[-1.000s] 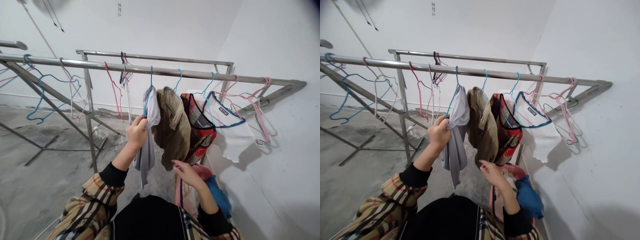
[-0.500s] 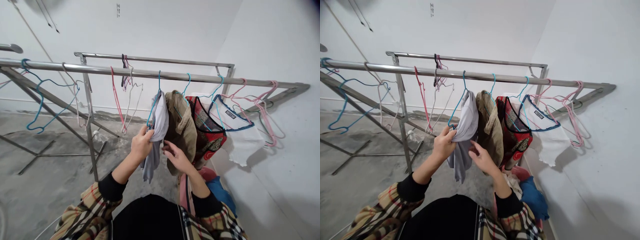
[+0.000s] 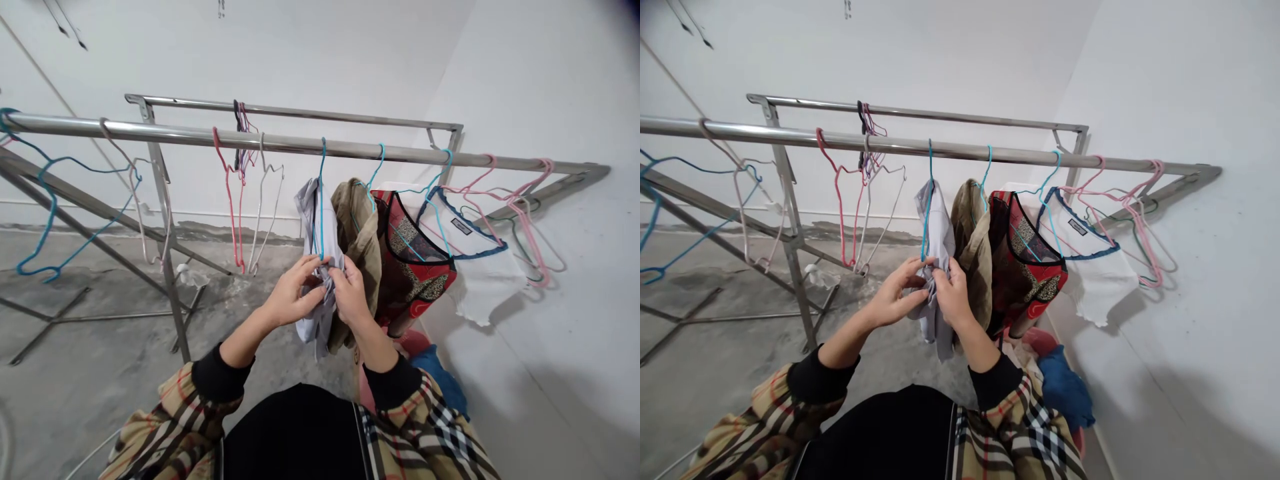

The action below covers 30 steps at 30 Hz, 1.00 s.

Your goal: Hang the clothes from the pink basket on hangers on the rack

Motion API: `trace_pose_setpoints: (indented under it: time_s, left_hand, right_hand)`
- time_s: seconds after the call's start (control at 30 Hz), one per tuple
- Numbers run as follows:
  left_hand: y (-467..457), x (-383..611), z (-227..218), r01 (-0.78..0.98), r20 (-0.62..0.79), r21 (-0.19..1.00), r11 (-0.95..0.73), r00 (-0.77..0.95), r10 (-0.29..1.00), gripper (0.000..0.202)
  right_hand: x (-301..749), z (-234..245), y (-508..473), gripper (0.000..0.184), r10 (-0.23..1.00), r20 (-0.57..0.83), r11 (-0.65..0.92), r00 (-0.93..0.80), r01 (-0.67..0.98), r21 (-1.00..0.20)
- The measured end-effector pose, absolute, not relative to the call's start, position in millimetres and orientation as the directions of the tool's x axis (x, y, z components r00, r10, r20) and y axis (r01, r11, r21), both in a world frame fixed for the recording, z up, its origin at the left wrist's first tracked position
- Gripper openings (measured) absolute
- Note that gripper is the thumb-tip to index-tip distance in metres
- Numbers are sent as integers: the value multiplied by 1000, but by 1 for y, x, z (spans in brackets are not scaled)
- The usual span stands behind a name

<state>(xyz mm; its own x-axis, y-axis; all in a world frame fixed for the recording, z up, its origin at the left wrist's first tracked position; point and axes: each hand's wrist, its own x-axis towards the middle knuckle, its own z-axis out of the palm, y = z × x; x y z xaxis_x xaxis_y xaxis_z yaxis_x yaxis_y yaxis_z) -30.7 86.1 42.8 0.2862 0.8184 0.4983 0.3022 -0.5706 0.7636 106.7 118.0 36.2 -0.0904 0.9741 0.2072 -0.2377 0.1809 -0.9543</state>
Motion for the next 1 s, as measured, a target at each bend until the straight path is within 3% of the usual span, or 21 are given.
trace_pose_setpoints:
  time_s: [0.1, 0.23, 0.37, 0.47, 0.57, 0.7, 0.87, 1.0]
  left_hand:
    - [85, -30, 50, 444, 526, 672, -593, 277, 804, 51]
    - [86, -33, 56, 589, 561, 573, -569, 225, 797, 43]
    - [88, -42, 54, 540, 670, 534, -651, 200, 715, 38]
    - [88, -47, 57, 468, 796, 528, -709, 19, 605, 30]
    - [88, -48, 70, 333, 840, 543, -771, -209, 501, 23]
    - [87, -47, 101, 248, 826, 527, -813, -374, 422, 21]
    - [84, -50, 127, 280, 801, 544, -791, -452, 392, 25]
    - [86, -51, 115, 339, 800, 563, -754, -452, 394, 24]
  right_hand:
    - [112, 40, 117, 26, 965, 247, 215, -93, -265, -940]
    - [124, 56, 116, 32, 978, 153, 94, -139, -361, -928]
    - [141, 64, 119, 29, 997, 75, 59, -20, -428, -902]
    - [148, 55, 121, 31, 999, 48, 53, 22, -437, -898]
    - [146, 32, 124, 35, 1000, 21, 13, -17, -370, -929]
    - [137, -8, 127, 33, 997, -2, -20, -77, -237, -971]
    - [146, -45, 118, 33, 988, -68, -75, -136, -50, -996]
    - [191, -43, 91, 27, 972, -151, -158, -181, -23, -987]
